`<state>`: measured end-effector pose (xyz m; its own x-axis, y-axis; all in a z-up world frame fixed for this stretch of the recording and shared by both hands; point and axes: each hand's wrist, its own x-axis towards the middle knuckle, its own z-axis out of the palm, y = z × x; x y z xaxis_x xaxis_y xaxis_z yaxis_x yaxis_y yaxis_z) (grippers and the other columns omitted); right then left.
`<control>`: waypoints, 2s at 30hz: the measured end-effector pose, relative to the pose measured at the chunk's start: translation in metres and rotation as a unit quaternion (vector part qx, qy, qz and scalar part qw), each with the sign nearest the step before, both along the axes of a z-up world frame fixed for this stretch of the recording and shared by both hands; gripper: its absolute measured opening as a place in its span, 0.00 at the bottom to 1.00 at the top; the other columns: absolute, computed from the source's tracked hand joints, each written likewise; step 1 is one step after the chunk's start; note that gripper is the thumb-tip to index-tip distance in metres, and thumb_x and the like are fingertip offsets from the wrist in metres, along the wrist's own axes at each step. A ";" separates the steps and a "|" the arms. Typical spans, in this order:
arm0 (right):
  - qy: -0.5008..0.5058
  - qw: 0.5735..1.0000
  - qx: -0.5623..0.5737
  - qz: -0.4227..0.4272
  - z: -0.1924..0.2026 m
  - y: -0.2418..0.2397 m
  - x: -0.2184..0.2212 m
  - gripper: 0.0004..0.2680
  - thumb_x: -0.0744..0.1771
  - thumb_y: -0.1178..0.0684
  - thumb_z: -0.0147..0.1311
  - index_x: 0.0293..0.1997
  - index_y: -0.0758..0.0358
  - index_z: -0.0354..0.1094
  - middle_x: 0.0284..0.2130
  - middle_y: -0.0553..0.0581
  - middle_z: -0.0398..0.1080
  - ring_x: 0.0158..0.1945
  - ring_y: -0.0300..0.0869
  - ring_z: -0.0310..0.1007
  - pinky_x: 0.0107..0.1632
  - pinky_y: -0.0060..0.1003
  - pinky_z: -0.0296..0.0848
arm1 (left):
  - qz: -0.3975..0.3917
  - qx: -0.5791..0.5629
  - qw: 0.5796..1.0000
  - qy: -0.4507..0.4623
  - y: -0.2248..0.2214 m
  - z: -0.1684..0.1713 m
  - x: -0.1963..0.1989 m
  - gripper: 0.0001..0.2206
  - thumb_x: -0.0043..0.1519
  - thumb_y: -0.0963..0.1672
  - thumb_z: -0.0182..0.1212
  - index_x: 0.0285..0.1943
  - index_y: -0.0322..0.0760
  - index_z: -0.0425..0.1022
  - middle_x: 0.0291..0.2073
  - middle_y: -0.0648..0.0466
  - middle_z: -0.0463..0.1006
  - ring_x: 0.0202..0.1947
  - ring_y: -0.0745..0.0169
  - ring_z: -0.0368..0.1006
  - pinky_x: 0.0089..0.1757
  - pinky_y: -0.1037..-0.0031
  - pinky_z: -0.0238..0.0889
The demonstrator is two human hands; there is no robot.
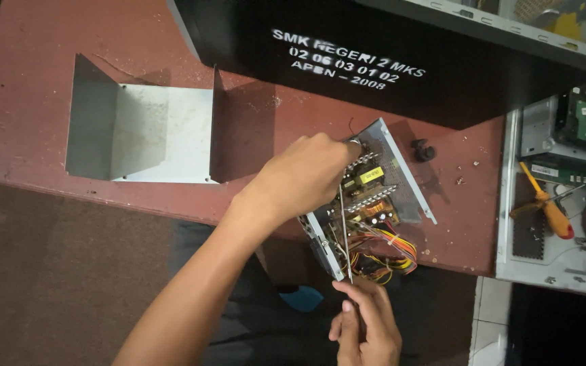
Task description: Disassembling the internal components of a computer power supply unit using a screwdriver on a workbench.
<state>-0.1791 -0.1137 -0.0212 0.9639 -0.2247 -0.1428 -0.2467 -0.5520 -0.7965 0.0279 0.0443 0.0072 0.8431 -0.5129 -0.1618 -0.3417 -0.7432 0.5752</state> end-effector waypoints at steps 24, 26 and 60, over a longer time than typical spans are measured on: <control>0.263 0.855 0.433 -0.109 -0.056 -0.044 0.003 0.12 0.70 0.54 0.49 0.49 0.77 0.73 0.19 0.64 0.65 0.10 0.40 0.51 0.15 0.32 0.44 | 0.020 -0.039 0.999 -0.021 0.005 -0.003 -0.001 0.04 0.59 0.37 0.47 0.34 0.32 0.68 0.25 0.36 0.75 0.28 0.21 0.69 0.28 0.44 0.59; 0.253 0.901 0.329 -0.124 -0.059 -0.040 0.003 0.12 0.70 0.55 0.50 0.49 0.77 0.77 0.20 0.64 0.66 0.11 0.41 0.50 0.16 0.33 0.43 | 0.020 -0.030 0.999 -0.017 0.005 -0.002 -0.001 0.04 0.59 0.37 0.47 0.35 0.33 0.69 0.27 0.36 0.75 0.29 0.20 0.69 0.28 0.44 0.59; 0.111 0.956 0.266 -0.049 -0.157 -0.147 -0.079 0.11 0.64 0.55 0.59 0.48 0.70 0.72 0.21 0.64 0.75 0.18 0.44 0.72 0.23 0.34 0.67 | 0.100 -0.195 0.972 -0.087 0.014 0.019 -0.019 0.07 0.67 0.40 0.48 0.36 0.35 0.70 0.24 0.46 0.73 0.28 0.37 0.69 0.32 0.57 0.59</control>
<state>-0.2578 -0.2610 -0.1779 0.8749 -0.1514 -0.4601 -0.4715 -0.0488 -0.8805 0.0092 0.0587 0.0262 0.9296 -0.3289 0.1662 -0.3299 -0.5420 0.7729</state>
